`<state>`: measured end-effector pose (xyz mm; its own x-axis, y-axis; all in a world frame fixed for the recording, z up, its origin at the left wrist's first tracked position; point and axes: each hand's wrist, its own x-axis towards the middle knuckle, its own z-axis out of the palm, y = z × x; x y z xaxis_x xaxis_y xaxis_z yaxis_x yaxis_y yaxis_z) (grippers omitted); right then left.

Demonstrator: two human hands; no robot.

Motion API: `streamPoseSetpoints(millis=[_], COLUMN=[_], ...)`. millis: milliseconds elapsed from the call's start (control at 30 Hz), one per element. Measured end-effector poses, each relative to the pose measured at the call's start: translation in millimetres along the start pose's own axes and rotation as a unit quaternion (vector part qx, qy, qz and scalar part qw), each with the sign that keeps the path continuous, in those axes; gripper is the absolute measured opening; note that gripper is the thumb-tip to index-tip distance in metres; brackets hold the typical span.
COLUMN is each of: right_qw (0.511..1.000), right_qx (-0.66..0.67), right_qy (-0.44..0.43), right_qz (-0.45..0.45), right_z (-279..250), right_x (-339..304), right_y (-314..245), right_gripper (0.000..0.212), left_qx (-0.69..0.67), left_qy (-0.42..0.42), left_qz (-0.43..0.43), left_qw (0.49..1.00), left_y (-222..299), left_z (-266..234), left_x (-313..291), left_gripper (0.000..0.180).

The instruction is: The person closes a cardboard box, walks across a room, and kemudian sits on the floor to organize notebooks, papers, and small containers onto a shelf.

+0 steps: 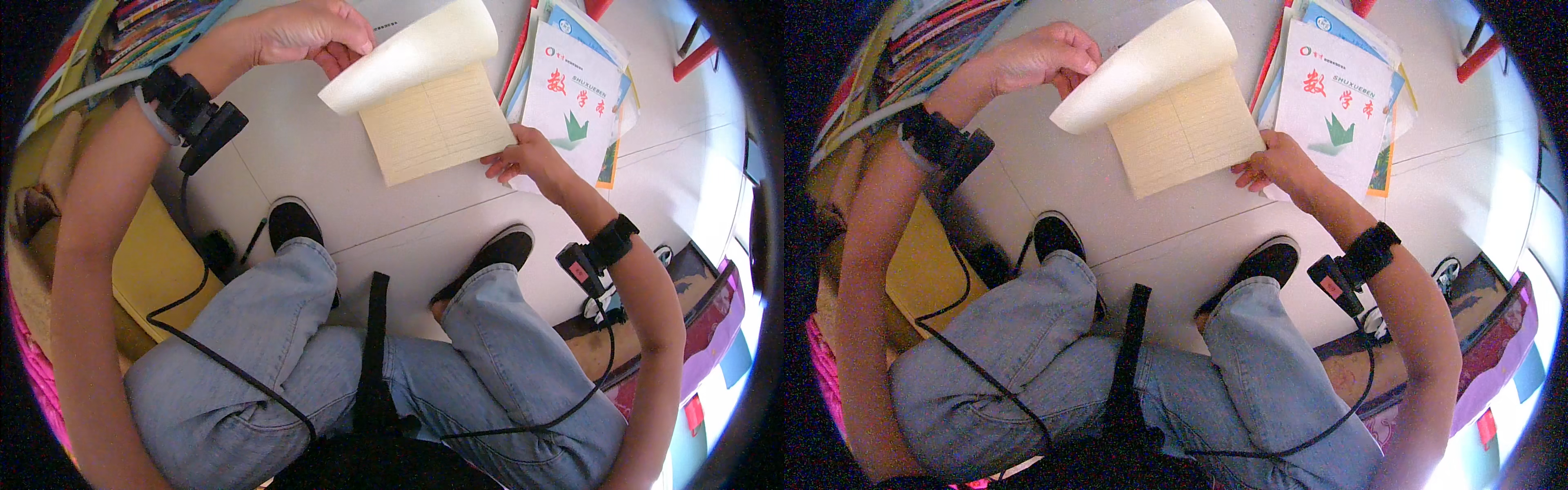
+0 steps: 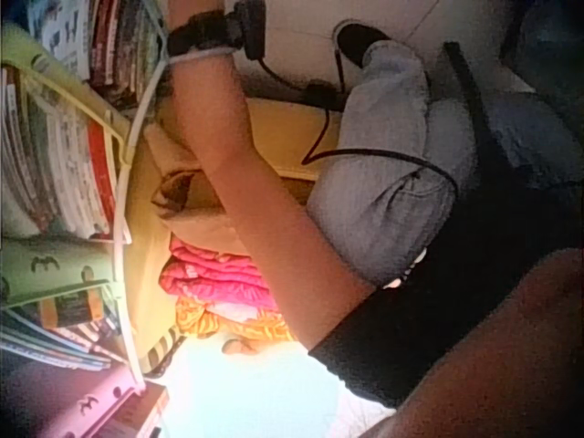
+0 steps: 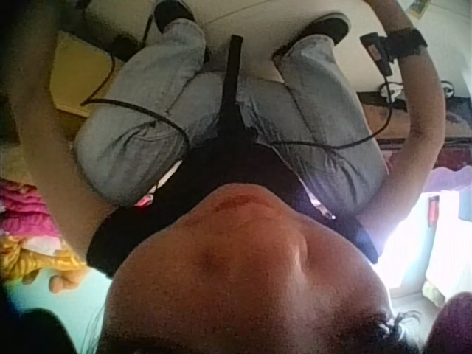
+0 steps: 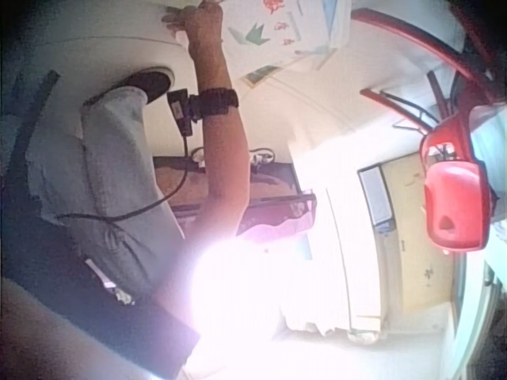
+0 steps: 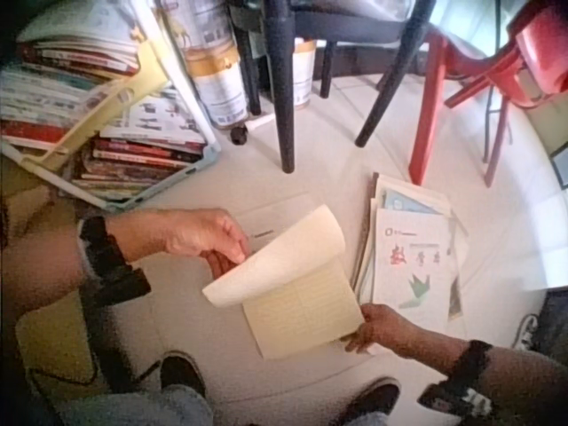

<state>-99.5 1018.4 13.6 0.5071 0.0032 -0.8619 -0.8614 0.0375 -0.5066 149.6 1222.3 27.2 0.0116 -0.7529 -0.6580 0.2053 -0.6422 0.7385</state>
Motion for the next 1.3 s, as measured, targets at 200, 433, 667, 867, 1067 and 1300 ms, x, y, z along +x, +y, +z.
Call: streamPoseSetpoints(millis=[200,433,667,867,1067,1300], right_qw=[1.0,1.0,0.992,0.712,0.611,0.683], right_qx=[-0.009,0.0,-0.128,-0.656,-0.718,-0.614], right_qy=[-0.003,-0.002,-0.003,0.135,0.197,0.188], right_qz=[0.004,-0.001,-0.006,-0.21,-0.27,-0.347], right_z=[1.2,1.6,-12.9,-10.1,-20.8,-56.5], right_x=[-3.3,-3.1,-14.4,-42.7,-34.2,-59.9], right_y=[-8.0,-5.9,4.2,37.8,56.1,73.0], right_gripper=[0.032,0.028,0.025,0.074,0.056,0.033], left_qx=[-0.011,-0.006,-0.231,-0.285,-0.191,0.102], left_qy=[-0.024,0.003,0.051,0.118,0.057,-0.151], left_qz=[-0.019,0.0,0.085,0.276,0.298,0.091], left_qw=[0.999,1.0,0.968,0.91,0.934,0.979], left_y=[-0.4,-4.1,18.7,61.3,70.0,24.9], left_z=[8.6,5.7,-38.7,-55.9,-69.5,61.3], left_x=[-0.6,1.7,-7.0,-15.8,-38.7,7.5], left_gripper=[0.02,0.02,0.013,0.032,0.031,0.021])
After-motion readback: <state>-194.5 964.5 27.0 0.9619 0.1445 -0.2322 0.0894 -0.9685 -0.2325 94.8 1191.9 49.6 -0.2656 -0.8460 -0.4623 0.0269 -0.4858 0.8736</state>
